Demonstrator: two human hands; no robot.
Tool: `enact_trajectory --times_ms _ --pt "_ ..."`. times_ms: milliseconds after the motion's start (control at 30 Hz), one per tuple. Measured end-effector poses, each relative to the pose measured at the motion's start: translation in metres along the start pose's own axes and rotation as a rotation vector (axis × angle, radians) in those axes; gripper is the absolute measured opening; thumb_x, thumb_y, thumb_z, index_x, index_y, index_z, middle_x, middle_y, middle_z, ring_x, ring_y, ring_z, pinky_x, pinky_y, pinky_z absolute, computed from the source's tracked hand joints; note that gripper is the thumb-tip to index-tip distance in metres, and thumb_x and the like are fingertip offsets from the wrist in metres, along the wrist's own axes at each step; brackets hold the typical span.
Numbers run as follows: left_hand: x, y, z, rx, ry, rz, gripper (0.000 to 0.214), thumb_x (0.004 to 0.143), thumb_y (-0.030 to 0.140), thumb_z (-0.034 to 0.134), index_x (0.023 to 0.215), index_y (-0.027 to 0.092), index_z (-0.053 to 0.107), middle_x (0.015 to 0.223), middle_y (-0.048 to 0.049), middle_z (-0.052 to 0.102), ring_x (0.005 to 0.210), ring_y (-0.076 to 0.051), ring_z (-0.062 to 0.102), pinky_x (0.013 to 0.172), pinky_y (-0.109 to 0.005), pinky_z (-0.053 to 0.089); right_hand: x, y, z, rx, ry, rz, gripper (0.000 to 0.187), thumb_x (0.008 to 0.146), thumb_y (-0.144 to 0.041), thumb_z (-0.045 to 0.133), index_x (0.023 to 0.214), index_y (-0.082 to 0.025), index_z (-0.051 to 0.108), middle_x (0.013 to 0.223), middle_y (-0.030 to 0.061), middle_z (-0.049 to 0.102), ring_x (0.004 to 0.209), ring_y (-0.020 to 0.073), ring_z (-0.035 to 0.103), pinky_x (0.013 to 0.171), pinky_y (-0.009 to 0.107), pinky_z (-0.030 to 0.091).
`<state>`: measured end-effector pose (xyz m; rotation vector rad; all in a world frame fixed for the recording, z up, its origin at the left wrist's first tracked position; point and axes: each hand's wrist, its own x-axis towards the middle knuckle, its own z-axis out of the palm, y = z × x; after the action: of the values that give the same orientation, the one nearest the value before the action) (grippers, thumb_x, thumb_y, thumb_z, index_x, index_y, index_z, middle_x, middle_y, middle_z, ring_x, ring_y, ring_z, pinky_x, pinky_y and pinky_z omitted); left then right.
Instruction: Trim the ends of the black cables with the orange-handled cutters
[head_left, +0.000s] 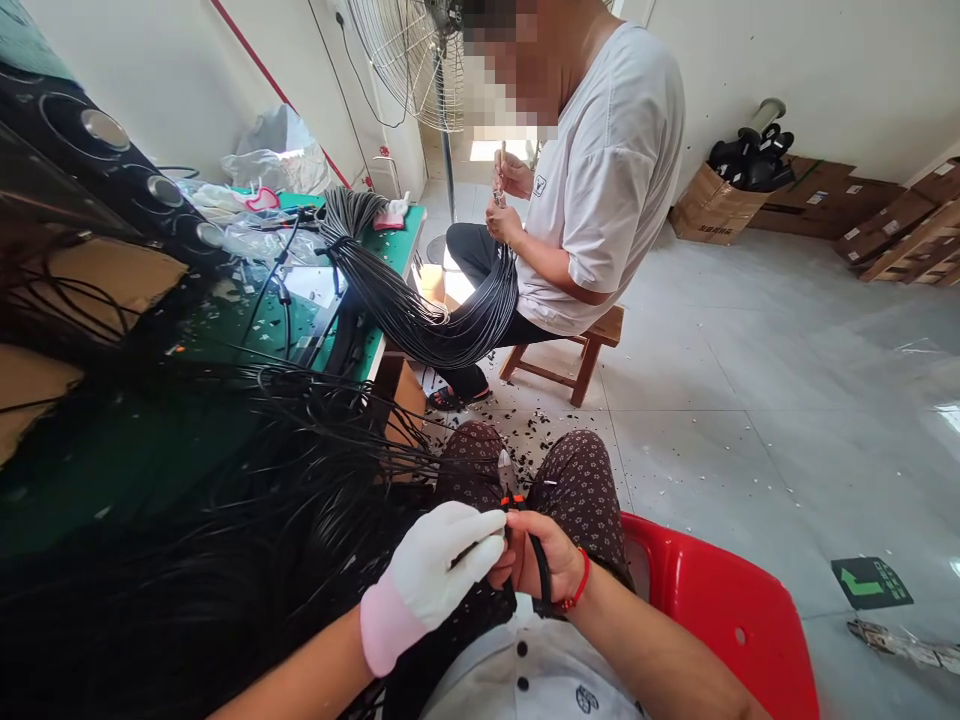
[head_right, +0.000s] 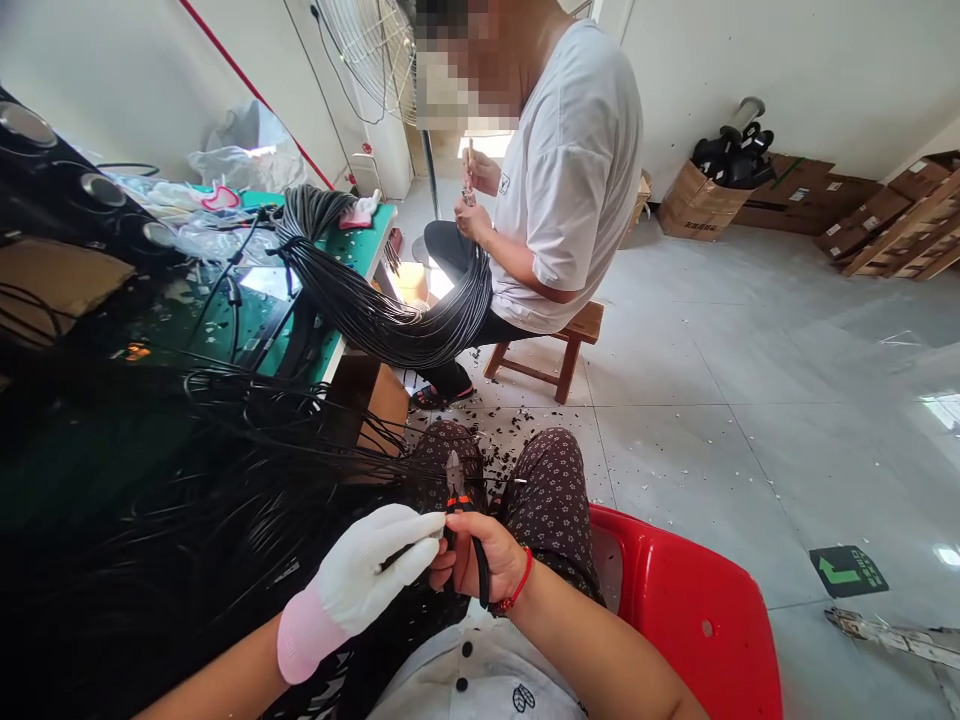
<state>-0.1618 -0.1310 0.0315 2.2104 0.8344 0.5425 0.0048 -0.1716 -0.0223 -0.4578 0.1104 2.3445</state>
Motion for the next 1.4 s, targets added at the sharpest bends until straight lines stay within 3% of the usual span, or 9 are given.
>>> enact_trajectory --times_ms 200,400,500,567,667,833,933,1067,1400 --pt "-0.002 -0.004 0.007 0.000 0.098 -0.103 0.039 0.084 0.022 0.055 0.123 0.024 0.052 0.081 0.0008 0.066 0.074 -0.014 0.061 0.072 -0.025 0.049 0.007 0.000 0.006 -0.077 0.031 -0.015 0.028 0.067 -0.036 0.071 0.071 -0.015 0.054 0.058 -0.0048 0.049 0.050 0.0054 0.036 0.052 0.019 0.031" --pt "-0.005 -0.007 0.011 -0.008 0.099 -0.122 0.047 0.083 0.022 0.056 0.129 0.024 0.044 0.077 0.0025 0.065 0.073 -0.015 0.061 0.076 -0.028 0.048 0.011 -0.002 0.012 -0.409 0.192 -0.251 0.028 0.061 -0.032 0.076 0.066 -0.015 0.054 0.053 -0.0057 0.048 0.044 0.0054 0.038 0.046 0.020 0.031" --pt "-0.001 -0.002 0.007 -0.082 0.108 -0.307 0.036 0.082 0.027 0.056 0.117 0.020 0.051 0.070 0.0032 0.063 0.066 -0.014 0.059 0.070 -0.027 0.048 0.012 0.001 0.016 -0.382 0.274 -0.424 0.030 0.060 -0.033 0.076 0.066 -0.016 0.052 0.051 -0.0063 0.048 0.047 0.0061 0.039 0.049 0.020 0.033" --pt "0.002 0.002 0.003 -0.202 0.049 -0.408 0.017 0.084 0.030 0.052 0.096 0.019 0.057 0.068 0.0029 0.060 0.062 -0.012 0.055 0.062 -0.024 0.045 0.013 0.005 0.017 -0.332 0.318 -0.504 0.031 0.059 -0.034 0.076 0.068 -0.017 0.051 0.053 -0.0067 0.049 0.049 0.0063 0.040 0.051 0.020 0.033" --pt "0.006 0.007 -0.004 -0.402 -0.115 -0.473 0.027 0.088 0.034 0.045 0.068 0.017 0.053 0.062 0.0024 0.054 0.056 -0.010 0.048 0.053 -0.022 0.039 0.017 0.007 0.018 -0.419 0.361 -0.561 0.031 0.062 -0.038 0.074 0.068 -0.018 0.050 0.054 -0.0062 0.048 0.050 0.0074 0.039 0.052 0.022 0.033" --pt "0.010 0.010 -0.010 -0.523 -0.124 -0.556 0.037 0.089 0.041 0.044 0.062 0.017 0.049 0.057 0.0021 0.052 0.055 -0.011 0.046 0.055 -0.023 0.036 0.007 -0.004 0.018 -0.990 0.411 -0.681 0.021 0.076 -0.038 0.057 0.071 -0.019 0.051 0.061 -0.0032 0.048 0.058 0.0112 0.042 0.059 0.026 0.035" --pt "0.011 0.013 -0.011 -0.543 -0.053 -0.611 0.038 0.088 0.043 0.045 0.061 0.017 0.049 0.057 0.0019 0.052 0.055 -0.011 0.047 0.056 -0.023 0.037 -0.007 -0.011 0.019 -1.473 0.573 -0.748 0.010 0.073 -0.027 0.058 0.077 -0.020 0.052 0.071 -0.0005 0.052 0.066 0.0139 0.044 0.065 0.028 0.036" --pt "0.015 0.018 -0.014 -0.534 -0.005 -0.618 0.036 0.088 0.042 0.045 0.062 0.017 0.050 0.057 0.0019 0.053 0.054 -0.012 0.047 0.056 -0.024 0.038 -0.020 -0.009 0.016 -1.907 0.721 -0.810 0.017 0.070 -0.024 0.058 0.083 -0.018 0.050 0.080 0.0041 0.053 0.076 0.0191 0.046 0.072 0.033 0.037" --pt "0.014 0.019 -0.015 -0.509 0.030 -0.564 0.033 0.089 0.036 0.045 0.064 0.017 0.052 0.059 0.0018 0.054 0.057 -0.011 0.049 0.058 -0.023 0.040 -0.019 -0.006 0.012 -2.211 0.818 -0.787 0.013 0.075 -0.029 0.054 0.079 -0.017 0.053 0.076 0.0062 0.054 0.074 0.0208 0.047 0.069 0.033 0.034"
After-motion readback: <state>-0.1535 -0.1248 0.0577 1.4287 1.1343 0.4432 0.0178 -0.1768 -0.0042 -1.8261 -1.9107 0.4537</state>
